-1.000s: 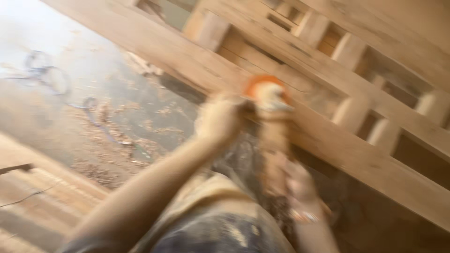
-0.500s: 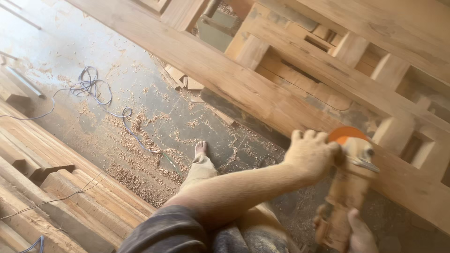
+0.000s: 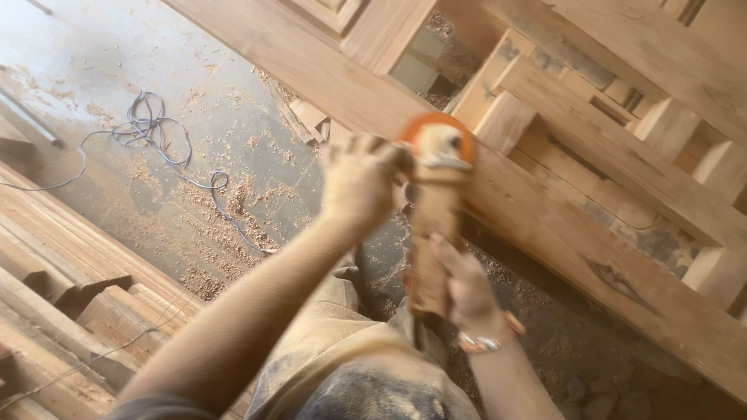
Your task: The person uses an angle grinder with a sanding disc to smooth the surface of a wooden panel featuring a carved floral design and a lattice structure. The person moves the tool across the flat surfaces and around the carved details.
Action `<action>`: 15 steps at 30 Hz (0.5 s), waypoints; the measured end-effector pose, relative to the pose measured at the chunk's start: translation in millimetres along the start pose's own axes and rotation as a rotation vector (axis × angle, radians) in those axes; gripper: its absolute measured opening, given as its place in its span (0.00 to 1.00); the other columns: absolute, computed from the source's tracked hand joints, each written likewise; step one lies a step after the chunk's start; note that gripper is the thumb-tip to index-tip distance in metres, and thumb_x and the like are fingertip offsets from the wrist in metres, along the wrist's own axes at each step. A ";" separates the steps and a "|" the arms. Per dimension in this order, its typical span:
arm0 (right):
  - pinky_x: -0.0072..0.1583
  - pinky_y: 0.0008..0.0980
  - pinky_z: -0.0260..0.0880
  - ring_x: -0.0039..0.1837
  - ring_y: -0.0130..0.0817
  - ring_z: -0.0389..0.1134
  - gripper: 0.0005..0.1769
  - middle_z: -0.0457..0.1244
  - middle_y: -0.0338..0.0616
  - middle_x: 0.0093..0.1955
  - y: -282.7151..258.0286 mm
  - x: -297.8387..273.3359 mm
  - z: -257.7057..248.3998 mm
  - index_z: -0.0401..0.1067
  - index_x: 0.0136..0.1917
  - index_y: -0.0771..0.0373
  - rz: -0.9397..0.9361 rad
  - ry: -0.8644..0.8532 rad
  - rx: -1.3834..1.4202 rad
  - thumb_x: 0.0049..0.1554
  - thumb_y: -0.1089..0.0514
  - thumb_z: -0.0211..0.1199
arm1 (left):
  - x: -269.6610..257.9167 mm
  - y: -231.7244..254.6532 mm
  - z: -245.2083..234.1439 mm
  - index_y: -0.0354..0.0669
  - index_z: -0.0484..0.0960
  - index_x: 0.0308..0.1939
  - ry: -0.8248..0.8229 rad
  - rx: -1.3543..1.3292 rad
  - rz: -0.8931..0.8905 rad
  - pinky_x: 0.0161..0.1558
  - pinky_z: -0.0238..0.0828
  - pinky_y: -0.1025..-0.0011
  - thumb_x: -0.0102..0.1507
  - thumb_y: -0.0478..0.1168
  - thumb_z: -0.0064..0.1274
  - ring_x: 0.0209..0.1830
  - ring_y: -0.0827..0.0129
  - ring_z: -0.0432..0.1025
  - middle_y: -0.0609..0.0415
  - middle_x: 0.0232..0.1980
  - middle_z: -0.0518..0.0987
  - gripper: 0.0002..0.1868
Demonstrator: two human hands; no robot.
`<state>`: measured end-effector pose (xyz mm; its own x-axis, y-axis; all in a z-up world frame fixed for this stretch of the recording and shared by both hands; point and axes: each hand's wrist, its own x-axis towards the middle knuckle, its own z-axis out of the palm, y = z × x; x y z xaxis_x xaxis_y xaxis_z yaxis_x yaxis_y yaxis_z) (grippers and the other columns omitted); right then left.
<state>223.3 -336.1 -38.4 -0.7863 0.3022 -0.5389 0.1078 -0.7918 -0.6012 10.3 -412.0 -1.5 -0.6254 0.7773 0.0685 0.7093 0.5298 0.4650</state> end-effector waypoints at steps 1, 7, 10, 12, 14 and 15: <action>0.46 0.40 0.79 0.46 0.41 0.72 0.26 0.68 0.49 0.49 3.1 15.4 19.0 0.67 0.64 0.69 0.022 0.008 -0.029 0.62 0.47 0.60 | 3.0 -19.5 -8.9 0.65 0.85 0.40 0.006 0.011 -0.013 0.59 0.54 0.49 0.60 0.36 0.54 0.59 0.61 0.67 0.62 0.51 0.79 0.12; 0.45 0.37 0.78 0.45 0.40 0.72 0.26 0.65 0.52 0.48 10.1 84.6 107.3 0.65 0.60 0.72 0.028 -0.182 -0.086 0.63 0.44 0.59 | 25.9 -116.6 -44.9 0.56 0.86 0.44 0.056 0.150 -0.010 0.61 0.53 0.54 0.71 0.40 0.51 0.56 0.61 0.68 0.56 0.51 0.81 0.08; 0.43 0.36 0.78 0.42 0.40 0.70 0.26 0.64 0.49 0.46 8.6 86.4 121.9 0.64 0.61 0.66 0.050 -0.040 -0.176 0.60 0.43 0.57 | 29.9 -127.4 -39.6 0.53 0.85 0.48 0.119 0.120 0.047 0.63 0.53 0.55 0.74 0.41 0.51 0.56 0.62 0.70 0.57 0.52 0.82 0.07; 0.46 0.36 0.79 0.44 0.40 0.71 0.28 0.64 0.52 0.47 8.5 77.6 115.0 0.63 0.61 0.70 -0.006 -0.127 -0.126 0.62 0.43 0.59 | 26.5 -124.9 -35.2 0.53 0.85 0.48 0.117 0.115 0.084 0.64 0.53 0.55 0.73 0.40 0.51 0.56 0.63 0.71 0.58 0.52 0.82 0.07; 0.47 0.36 0.79 0.46 0.39 0.71 0.28 0.64 0.52 0.48 8.2 63.6 99.7 0.63 0.61 0.72 -0.039 -0.162 -0.086 0.63 0.43 0.60 | 23.0 -106.6 -24.2 0.55 0.85 0.46 0.062 0.122 0.125 0.66 0.53 0.54 0.71 0.37 0.50 0.55 0.65 0.72 0.60 0.52 0.83 0.08; 0.48 0.36 0.79 0.47 0.38 0.71 0.28 0.64 0.51 0.49 8.8 51.4 89.1 0.63 0.61 0.72 -0.041 -0.143 -0.069 0.63 0.43 0.60 | 18.8 -94.8 -18.6 0.55 0.85 0.45 0.022 0.115 0.145 0.66 0.53 0.54 0.71 0.37 0.50 0.55 0.66 0.72 0.60 0.52 0.83 0.08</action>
<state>129.7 -374.8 -18.9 -0.8691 0.2511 -0.4261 0.1113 -0.7402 -0.6631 -74.7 -453.9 -27.9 -0.5203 0.8412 0.1474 0.8241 0.4493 0.3449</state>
